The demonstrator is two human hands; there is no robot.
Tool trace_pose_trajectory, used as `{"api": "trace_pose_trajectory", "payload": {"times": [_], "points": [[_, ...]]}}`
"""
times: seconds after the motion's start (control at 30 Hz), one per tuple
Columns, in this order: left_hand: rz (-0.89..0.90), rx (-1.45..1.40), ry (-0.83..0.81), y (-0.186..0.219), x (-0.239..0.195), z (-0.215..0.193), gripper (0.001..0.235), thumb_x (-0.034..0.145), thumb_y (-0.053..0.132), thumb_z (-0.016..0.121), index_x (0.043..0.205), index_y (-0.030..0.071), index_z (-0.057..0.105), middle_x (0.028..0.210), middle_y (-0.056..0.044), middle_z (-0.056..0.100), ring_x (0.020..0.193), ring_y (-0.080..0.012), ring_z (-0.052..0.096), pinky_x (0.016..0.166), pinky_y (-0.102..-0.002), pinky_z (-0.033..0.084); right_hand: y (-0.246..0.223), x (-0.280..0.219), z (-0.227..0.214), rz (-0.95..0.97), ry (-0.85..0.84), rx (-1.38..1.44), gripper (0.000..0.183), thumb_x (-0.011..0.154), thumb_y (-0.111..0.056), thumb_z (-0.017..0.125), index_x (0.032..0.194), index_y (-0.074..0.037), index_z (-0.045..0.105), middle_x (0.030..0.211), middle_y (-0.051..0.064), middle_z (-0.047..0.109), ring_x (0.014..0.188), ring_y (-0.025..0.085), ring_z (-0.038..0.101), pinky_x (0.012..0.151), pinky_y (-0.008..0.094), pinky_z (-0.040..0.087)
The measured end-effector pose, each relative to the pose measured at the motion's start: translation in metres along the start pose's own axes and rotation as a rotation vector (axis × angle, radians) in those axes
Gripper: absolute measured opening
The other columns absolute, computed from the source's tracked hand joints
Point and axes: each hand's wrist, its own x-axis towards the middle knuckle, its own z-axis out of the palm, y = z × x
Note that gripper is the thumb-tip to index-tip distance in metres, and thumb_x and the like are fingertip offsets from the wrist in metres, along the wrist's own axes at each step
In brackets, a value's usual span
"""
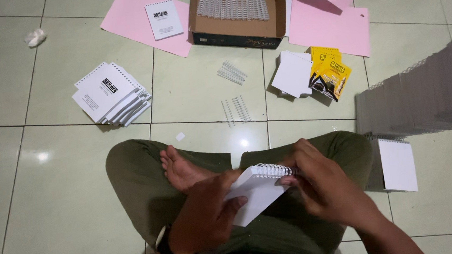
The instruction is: The person sits on the floor and assembles spiral notebooks by hand. They pick up a stack of papers, insert a metal spiral coil into the holes, and then place a cover sheet on top. The completed notebooks are stacked on the floor.
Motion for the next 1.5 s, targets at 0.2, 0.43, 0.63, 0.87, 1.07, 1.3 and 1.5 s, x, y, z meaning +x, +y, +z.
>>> {"api": "trace_pose_trajectory", "payload": {"times": [0.2, 0.43, 0.63, 0.87, 1.07, 1.3, 1.5], "points": [[-0.075, 0.006, 0.052, -0.005, -0.006, 0.004, 0.041, 0.097, 0.033, 0.054, 0.127, 0.005, 0.057, 0.083, -0.012, 0.071, 0.07, -0.0308, 0.065, 0.059, -0.045, 0.043, -0.009, 0.0, -0.002, -0.067, 0.16, 0.067, 0.024, 0.095, -0.019, 0.066, 0.116, -0.007, 0.068, 0.095, 0.004, 0.065, 0.085, 0.016, 0.06, 0.071, 0.026, 0.048], [-0.164, 0.029, 0.036, -0.01, -0.001, 0.006, 0.047, 0.095, 0.042, 0.055, 0.126, 0.007, 0.056, 0.085, -0.015, 0.072, 0.072, -0.0335, 0.068, 0.062, -0.047, 0.044, 0.002, 0.004, 0.014, -0.226, 0.258, -0.134, 0.02, 0.102, -0.009, 0.056, 0.12, -0.003, 0.061, 0.089, 0.01, 0.053, 0.081, 0.025, 0.05, 0.07, 0.033, 0.042], [-0.195, 0.021, 0.037, -0.006, 0.002, 0.002, 0.042, 0.095, 0.038, 0.053, 0.124, 0.008, 0.056, 0.088, -0.012, 0.073, 0.079, -0.0329, 0.068, 0.068, -0.044, 0.047, 0.013, 0.003, 0.024, -0.17, 0.23, -0.115, 0.02, 0.104, -0.024, 0.052, 0.11, -0.006, 0.059, 0.096, 0.011, 0.055, 0.086, 0.026, 0.05, 0.077, 0.035, 0.045], [-0.104, 0.147, 0.076, -0.038, -0.006, 0.016, 0.052, 0.1, 0.05, 0.045, 0.131, 0.01, 0.053, 0.082, -0.02, 0.065, 0.073, -0.0378, 0.062, 0.069, -0.049, 0.042, 0.017, 0.009, 0.031, -0.209, 0.286, -0.183, 0.022, 0.099, -0.026, 0.059, 0.112, -0.008, 0.063, 0.105, 0.012, 0.063, 0.102, 0.03, 0.064, 0.082, 0.036, 0.053], [-0.279, -0.018, 0.077, -0.061, 0.024, 0.025, 0.036, 0.095, 0.034, 0.059, 0.121, 0.01, 0.055, 0.084, -0.013, 0.064, 0.07, -0.0276, 0.059, 0.063, -0.042, 0.044, 0.067, 0.019, 0.072, 0.235, 0.302, 0.673, 0.08, 0.07, -0.031, 0.085, 0.138, -0.001, 0.053, 0.122, 0.012, 0.061, 0.116, 0.027, 0.067, 0.103, 0.037, 0.056], [0.025, -0.046, 0.579, -0.201, 0.13, -0.006, 0.029, 0.092, 0.011, 0.073, 0.115, 0.002, 0.057, 0.093, -0.026, 0.064, 0.096, -0.0519, 0.065, 0.079, -0.057, 0.051, 0.178, 0.159, 0.169, 0.068, 0.509, 0.402, 0.02, 0.097, 0.005, 0.07, 0.109, 0.004, 0.055, 0.088, 0.019, 0.061, 0.088, 0.027, 0.064, 0.079, 0.045, 0.049], [-0.13, -0.152, 0.63, -0.284, 0.173, -0.047, 0.025, 0.1, 0.008, 0.064, 0.124, 0.007, 0.055, 0.11, -0.015, 0.063, 0.121, -0.0411, 0.061, 0.108, -0.054, 0.044, 0.214, 0.278, 0.234, 0.094, 0.588, 0.404, 0.028, 0.101, 0.012, 0.056, 0.126, 0.004, 0.047, 0.109, 0.029, 0.067, 0.107, 0.047, 0.067, 0.089, 0.059, 0.051]]}}
